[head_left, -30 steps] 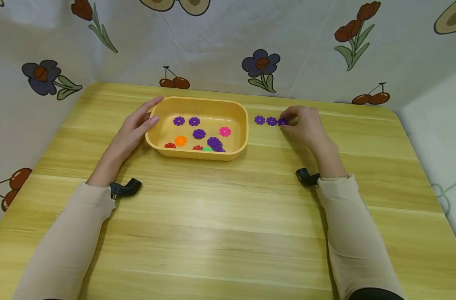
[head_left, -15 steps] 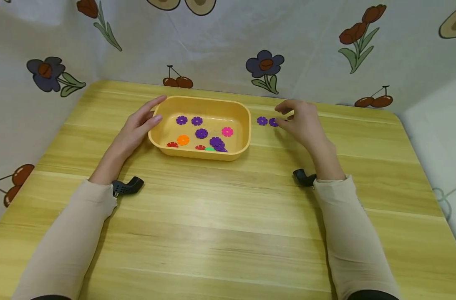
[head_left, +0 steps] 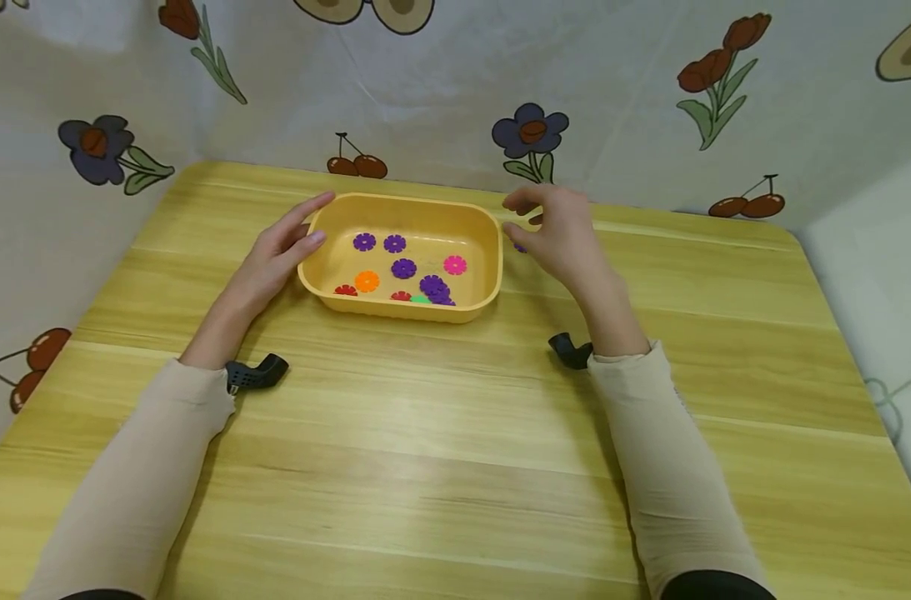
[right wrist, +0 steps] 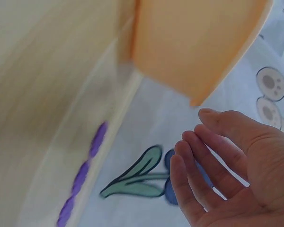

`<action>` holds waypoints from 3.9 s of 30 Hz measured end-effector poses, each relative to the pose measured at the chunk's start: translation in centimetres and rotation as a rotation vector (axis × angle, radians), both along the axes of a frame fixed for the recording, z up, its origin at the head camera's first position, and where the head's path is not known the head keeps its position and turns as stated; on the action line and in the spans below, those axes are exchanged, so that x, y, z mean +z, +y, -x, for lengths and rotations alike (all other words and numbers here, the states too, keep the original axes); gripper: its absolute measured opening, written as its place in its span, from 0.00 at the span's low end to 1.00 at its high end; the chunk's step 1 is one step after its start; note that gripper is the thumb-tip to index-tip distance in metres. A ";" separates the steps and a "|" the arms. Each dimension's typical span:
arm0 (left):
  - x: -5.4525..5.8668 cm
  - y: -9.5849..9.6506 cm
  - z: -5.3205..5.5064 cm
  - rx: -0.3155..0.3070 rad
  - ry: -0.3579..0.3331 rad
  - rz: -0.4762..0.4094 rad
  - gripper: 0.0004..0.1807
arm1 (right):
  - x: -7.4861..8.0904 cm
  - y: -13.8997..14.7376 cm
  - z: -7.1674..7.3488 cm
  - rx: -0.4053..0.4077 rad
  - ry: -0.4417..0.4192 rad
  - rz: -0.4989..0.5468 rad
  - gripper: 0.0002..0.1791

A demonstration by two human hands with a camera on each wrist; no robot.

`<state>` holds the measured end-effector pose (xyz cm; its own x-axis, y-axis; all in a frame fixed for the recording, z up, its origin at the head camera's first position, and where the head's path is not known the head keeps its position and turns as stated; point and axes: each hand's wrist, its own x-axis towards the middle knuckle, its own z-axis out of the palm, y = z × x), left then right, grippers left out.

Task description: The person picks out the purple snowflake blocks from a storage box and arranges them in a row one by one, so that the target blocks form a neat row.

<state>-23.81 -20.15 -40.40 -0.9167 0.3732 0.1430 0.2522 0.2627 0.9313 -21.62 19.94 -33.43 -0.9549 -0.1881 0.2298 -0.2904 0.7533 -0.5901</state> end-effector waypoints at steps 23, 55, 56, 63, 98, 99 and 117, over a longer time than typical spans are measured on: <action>-0.3 -0.1 -0.3 0.008 -0.004 0.003 0.29 | 0.0 -10.7 0.7 0.241 -0.117 -0.143 0.18; -0.1 0.0 0.2 0.004 0.010 0.015 0.29 | -1.8 -12.2 0.0 0.274 -0.159 -0.192 0.16; -0.1 0.0 0.2 0.005 0.010 0.015 0.29 | -1.7 -12.2 0.0 0.271 -0.159 -0.179 0.15; -0.1 0.2 0.2 0.000 0.007 0.004 0.29 | -1.3 -11.3 -0.3 0.281 -0.131 -0.114 0.14; -0.1 0.2 0.1 0.005 -0.003 0.006 0.29 | -0.2 -0.6 -0.8 0.090 0.056 0.142 0.17; -0.1 0.2 0.0 0.008 -0.006 0.007 0.29 | -0.2 -0.1 -0.8 0.077 0.056 0.149 0.17; 0.1 0.0 -0.2 0.017 -0.011 0.009 0.29 | -1.7 9.1 -1.8 -0.124 -0.044 0.080 0.18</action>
<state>-23.63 -20.15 -40.35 -0.9244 0.3587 0.1293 0.2370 0.2749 0.9318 -19.85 29.06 -35.16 -0.9791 -0.0505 0.1968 -0.1703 0.7321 -0.6596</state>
